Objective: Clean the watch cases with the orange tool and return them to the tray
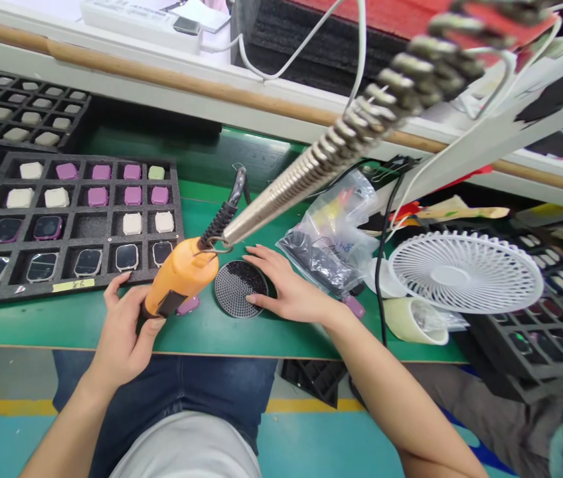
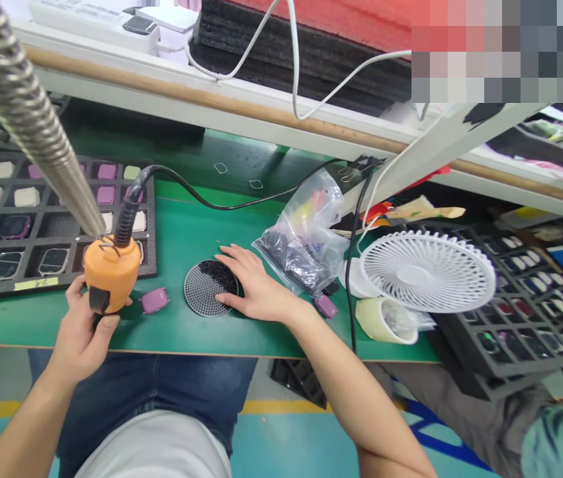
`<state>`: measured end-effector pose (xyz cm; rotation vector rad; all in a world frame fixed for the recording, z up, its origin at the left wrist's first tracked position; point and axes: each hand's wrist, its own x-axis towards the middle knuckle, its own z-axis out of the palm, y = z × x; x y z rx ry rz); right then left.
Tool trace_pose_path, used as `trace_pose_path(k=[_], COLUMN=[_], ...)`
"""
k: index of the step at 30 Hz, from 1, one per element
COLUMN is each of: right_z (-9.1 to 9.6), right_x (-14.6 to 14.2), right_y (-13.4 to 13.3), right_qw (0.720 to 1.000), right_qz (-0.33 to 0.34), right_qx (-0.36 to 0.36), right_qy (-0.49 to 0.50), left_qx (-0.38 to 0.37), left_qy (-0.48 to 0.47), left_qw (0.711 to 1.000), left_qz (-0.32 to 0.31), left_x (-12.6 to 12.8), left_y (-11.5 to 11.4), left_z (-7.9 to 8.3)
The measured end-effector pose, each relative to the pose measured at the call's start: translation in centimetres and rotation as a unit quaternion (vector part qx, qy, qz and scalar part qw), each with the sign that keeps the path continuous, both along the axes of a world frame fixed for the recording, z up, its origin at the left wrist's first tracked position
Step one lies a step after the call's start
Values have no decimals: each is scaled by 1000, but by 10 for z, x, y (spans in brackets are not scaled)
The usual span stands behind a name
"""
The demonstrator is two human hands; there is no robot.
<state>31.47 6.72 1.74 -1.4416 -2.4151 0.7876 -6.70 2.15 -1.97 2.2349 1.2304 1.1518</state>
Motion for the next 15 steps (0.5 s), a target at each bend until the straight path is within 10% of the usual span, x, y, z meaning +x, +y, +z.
trace_pose_path(k=[15], right_z=[8], right_x=[-1], right_y=[9], right_qw=[999], right_qz=[45], right_qx=[-23], right_qy=[12], left_qx=[5], left_qy=[13], left_qw=[1000], left_qz=[-2], left_x=[-2], left_y=[0], left_z=[-1])
